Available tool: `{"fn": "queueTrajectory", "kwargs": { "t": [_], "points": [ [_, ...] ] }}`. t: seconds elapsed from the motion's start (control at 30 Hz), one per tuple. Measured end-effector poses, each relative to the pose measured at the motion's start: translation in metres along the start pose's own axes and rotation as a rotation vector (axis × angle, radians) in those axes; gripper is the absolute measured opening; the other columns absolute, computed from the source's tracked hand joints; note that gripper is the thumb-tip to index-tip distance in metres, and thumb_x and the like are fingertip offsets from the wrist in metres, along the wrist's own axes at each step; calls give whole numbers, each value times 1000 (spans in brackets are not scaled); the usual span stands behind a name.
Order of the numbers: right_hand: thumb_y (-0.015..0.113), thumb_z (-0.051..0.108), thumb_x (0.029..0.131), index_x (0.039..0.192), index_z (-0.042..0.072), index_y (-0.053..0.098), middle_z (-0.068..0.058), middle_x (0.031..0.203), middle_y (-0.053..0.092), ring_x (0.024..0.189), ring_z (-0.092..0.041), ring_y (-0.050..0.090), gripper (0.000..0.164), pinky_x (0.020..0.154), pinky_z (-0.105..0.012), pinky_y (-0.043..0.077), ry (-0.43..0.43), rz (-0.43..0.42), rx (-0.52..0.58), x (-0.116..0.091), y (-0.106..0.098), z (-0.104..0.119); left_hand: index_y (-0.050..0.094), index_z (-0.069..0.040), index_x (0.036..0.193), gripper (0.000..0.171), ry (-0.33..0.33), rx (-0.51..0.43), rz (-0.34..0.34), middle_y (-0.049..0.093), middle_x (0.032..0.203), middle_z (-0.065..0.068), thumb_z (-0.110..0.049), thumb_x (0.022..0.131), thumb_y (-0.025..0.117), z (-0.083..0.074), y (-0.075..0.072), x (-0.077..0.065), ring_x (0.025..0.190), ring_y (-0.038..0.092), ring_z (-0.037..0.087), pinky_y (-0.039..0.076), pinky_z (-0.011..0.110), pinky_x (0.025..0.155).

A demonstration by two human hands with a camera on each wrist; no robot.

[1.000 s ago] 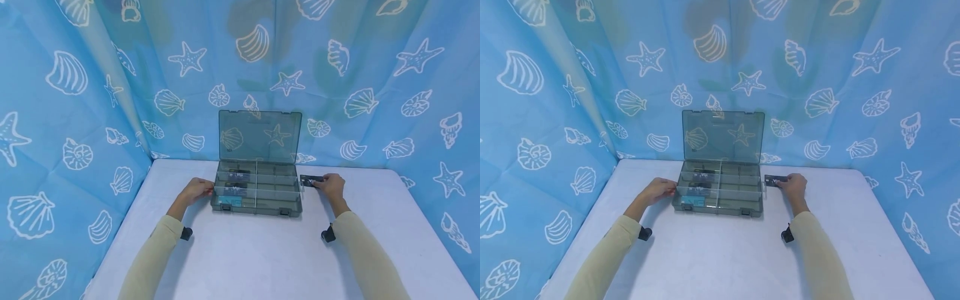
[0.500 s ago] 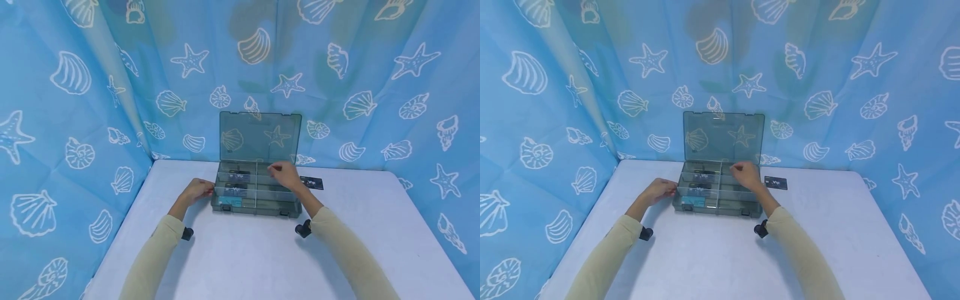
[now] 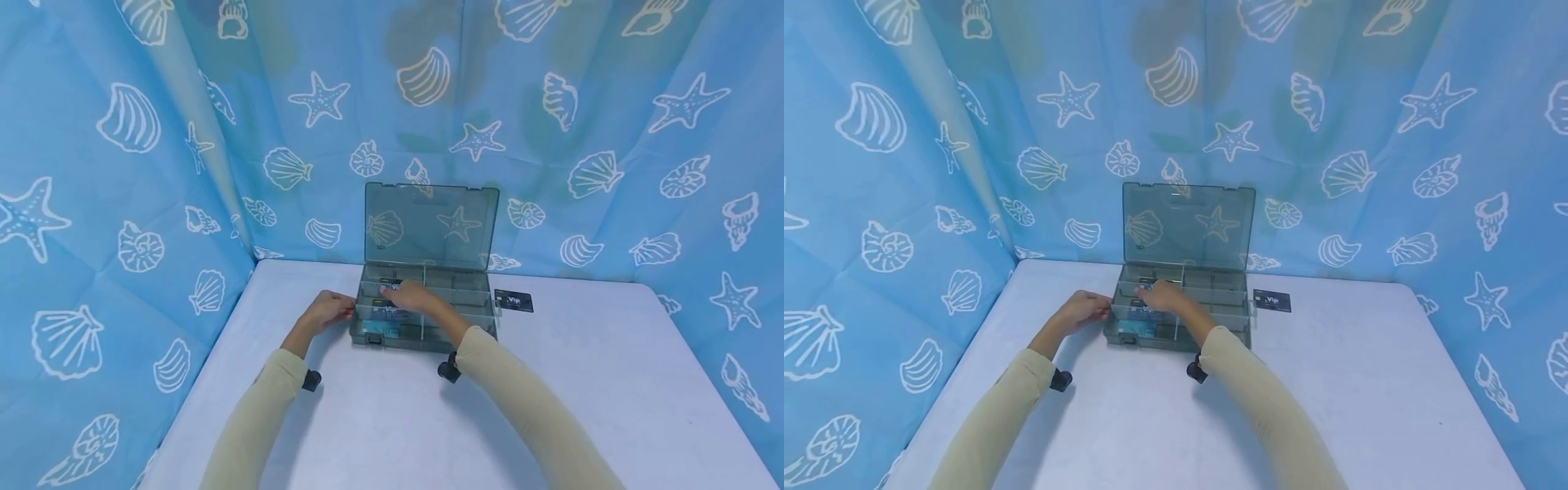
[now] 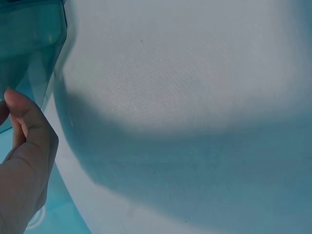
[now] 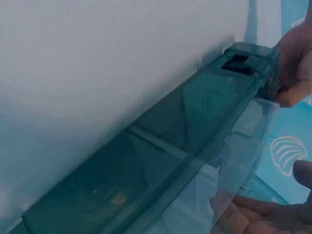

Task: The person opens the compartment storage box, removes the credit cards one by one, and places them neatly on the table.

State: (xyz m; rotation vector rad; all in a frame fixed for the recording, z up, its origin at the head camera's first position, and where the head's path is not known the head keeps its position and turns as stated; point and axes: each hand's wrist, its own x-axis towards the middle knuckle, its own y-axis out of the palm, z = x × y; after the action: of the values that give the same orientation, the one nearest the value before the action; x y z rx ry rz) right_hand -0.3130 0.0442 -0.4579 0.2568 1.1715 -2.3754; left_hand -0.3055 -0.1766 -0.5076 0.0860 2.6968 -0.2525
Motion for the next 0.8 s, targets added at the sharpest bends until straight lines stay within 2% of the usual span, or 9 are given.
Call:
{"fn": "queueTrajectory", "kwargs": {
  "t": [0.03, 0.17, 0.4, 0.5, 0.53, 0.6, 0.67, 0.73, 0.8],
  "points": [
    [41, 54, 100, 146, -7, 35, -25, 148, 37, 135, -41, 37, 76, 107, -52, 36, 18, 7, -6, 1, 0, 1, 60, 8, 120, 28, 0, 0, 0, 63, 108, 17, -6, 96, 57, 0, 0, 0, 90, 64, 22, 56, 28, 78],
    [45, 48, 101, 149, -7, 27, -25, 153, 29, 138, -40, 31, 75, 110, -51, 33, 71, 46, 95, 8, 0, 4, 60, 8, 121, 29, -4, -7, 1, 63, 110, 18, -6, 96, 57, -1, 1, -1, 90, 65, 22, 55, 30, 81],
    [57, 28, 99, 151, -7, 16, -23, 152, 28, 131, -39, 41, 75, 103, -43, 43, 125, 32, 576, 16, 2, -4, 61, 7, 120, 27, -8, -3, -15, 64, 108, 16, -6, 96, 58, 0, 2, 1, 86, 65, 19, 55, 32, 83],
    [59, 19, 98, 152, -5, 10, -22, 155, 21, 132, -40, 39, 77, 102, -41, 45, 155, 39, 725, 20, 1, -7, 61, 6, 119, 27, -8, 2, -25, 64, 108, 16, -6, 96, 58, 1, 1, 2, 86, 65, 19, 56, 30, 80],
    [59, 16, 98, 152, -5, 8, -23, 155, 21, 131, -40, 40, 78, 101, -41, 45, 155, 45, 742, 20, 1, -7, 62, 6, 119, 27, -7, 3, -27, 64, 108, 16, -6, 96, 58, 1, 0, 3, 86, 64, 19, 56, 29, 79],
    [59, 14, 97, 151, -7, 14, -23, 149, 31, 124, -36, 47, 73, 96, -39, 48, 143, 33, 706, 21, 2, -8, 62, 6, 119, 27, -10, 2, -30, 64, 107, 15, -6, 96, 58, 2, -1, 4, 86, 65, 19, 56, 28, 78],
    [59, 12, 97, 143, -11, 29, -21, 133, 47, 107, -30, 56, 60, 87, -36, 51, 117, 7, 650, 23, 5, -10, 62, 6, 119, 27, -16, -1, -27, 64, 108, 15, -6, 96, 58, 2, -1, 5, 85, 65, 18, 56, 29, 79],
    [59, 12, 98, 124, -13, 50, -15, 105, 57, 84, -22, 57, 37, 76, -34, 50, 70, -38, 541, 24, 9, -12, 61, 6, 120, 27, -19, -7, -23, 64, 108, 15, -5, 96, 58, 2, -2, 5, 85, 65, 18, 55, 30, 81],
    [60, 11, 97, 105, -10, 63, -8, 88, 59, 71, -17, 55, 23, 70, -34, 49, 27, -109, 477, 25, 13, -13, 61, 6, 120, 28, -18, -12, -22, 64, 108, 16, -5, 96, 58, 2, -2, 6, 84, 65, 18, 55, 31, 82]
  ]
}}
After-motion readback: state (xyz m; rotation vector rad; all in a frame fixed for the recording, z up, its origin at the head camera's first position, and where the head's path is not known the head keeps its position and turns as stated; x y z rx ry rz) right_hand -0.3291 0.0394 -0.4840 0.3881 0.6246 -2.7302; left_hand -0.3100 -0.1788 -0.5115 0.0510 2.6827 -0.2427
